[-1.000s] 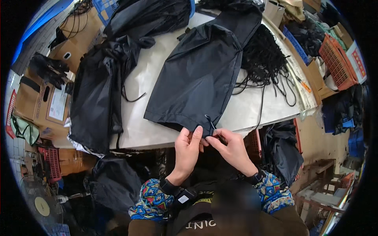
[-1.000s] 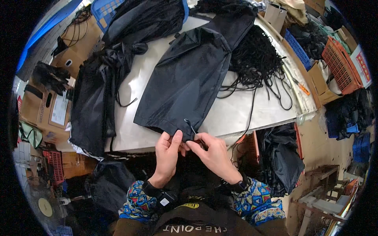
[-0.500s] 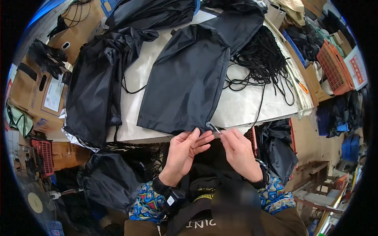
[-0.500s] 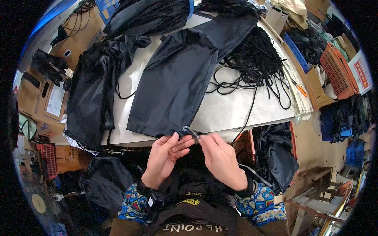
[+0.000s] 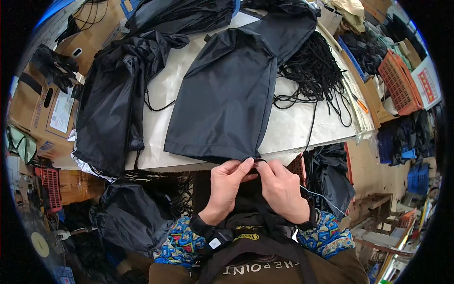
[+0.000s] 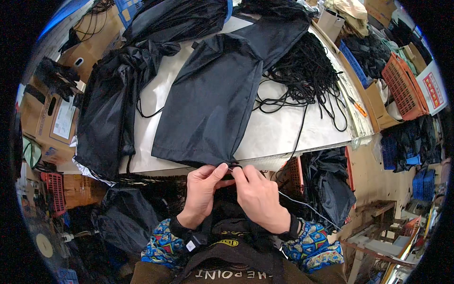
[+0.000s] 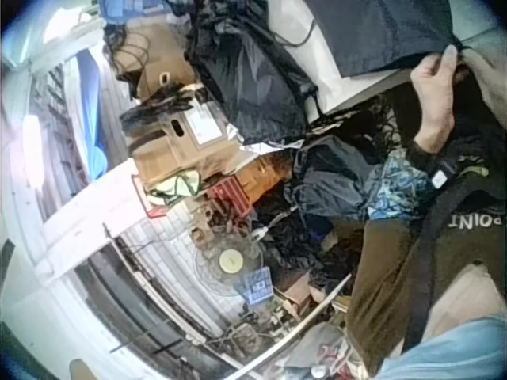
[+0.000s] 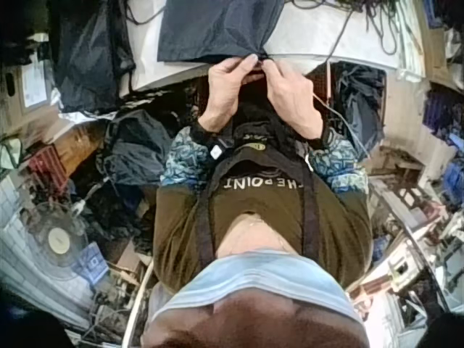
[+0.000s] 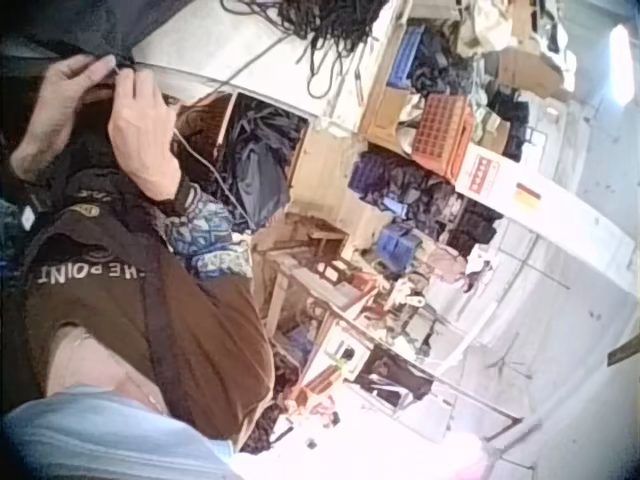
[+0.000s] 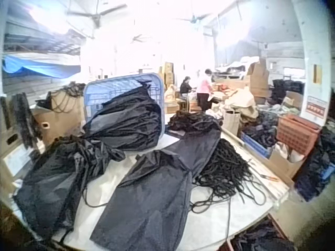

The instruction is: The person threads black drawstrings through the hems of black fabric bags using a metal needle-like tool. They repeatedly pick up a bag, insert the tool, pull the string through, and place the finished bag aside. The process is repetitive and performed by hand on a cluttered workbench.

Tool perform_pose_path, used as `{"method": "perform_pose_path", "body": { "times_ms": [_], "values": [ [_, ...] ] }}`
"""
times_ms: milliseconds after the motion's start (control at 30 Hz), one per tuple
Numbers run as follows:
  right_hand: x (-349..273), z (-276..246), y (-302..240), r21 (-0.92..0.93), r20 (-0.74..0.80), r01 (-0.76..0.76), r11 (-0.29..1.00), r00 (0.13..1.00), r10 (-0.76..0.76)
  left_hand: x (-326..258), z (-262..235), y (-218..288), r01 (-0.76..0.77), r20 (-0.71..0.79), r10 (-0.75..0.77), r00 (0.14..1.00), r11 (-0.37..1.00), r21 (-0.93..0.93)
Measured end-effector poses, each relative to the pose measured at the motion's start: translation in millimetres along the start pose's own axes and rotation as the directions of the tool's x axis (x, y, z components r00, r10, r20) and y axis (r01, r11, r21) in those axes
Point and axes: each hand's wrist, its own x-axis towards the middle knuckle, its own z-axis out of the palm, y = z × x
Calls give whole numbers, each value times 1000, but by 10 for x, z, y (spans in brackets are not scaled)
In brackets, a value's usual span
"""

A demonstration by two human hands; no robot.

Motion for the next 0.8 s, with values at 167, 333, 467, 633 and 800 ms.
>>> {"method": "perform_pose_path", "body": {
  "times_ms": [167,333,467,633,800],
  "values": [
    [105,-248,129,192,193,60,980,976,-97,93,-217,239,-188,-193,186,963,982,11],
    [-1,-935,552,131,268,-38,991,964,2,147,-480,518,-160,-193,166,967,986,47],
    [109,-648,260,209,256,8,978,965,-63,99,-100,24,0,221,-35,975,988,156],
    [146,-369,120,434,340,-47,900,933,-115,115,-284,250,-135,-205,109,973,984,-117],
    [64,-818,265,284,460,-123,951,888,-22,202,-656,583,-257,-278,238,931,966,-35]
  ]
}}
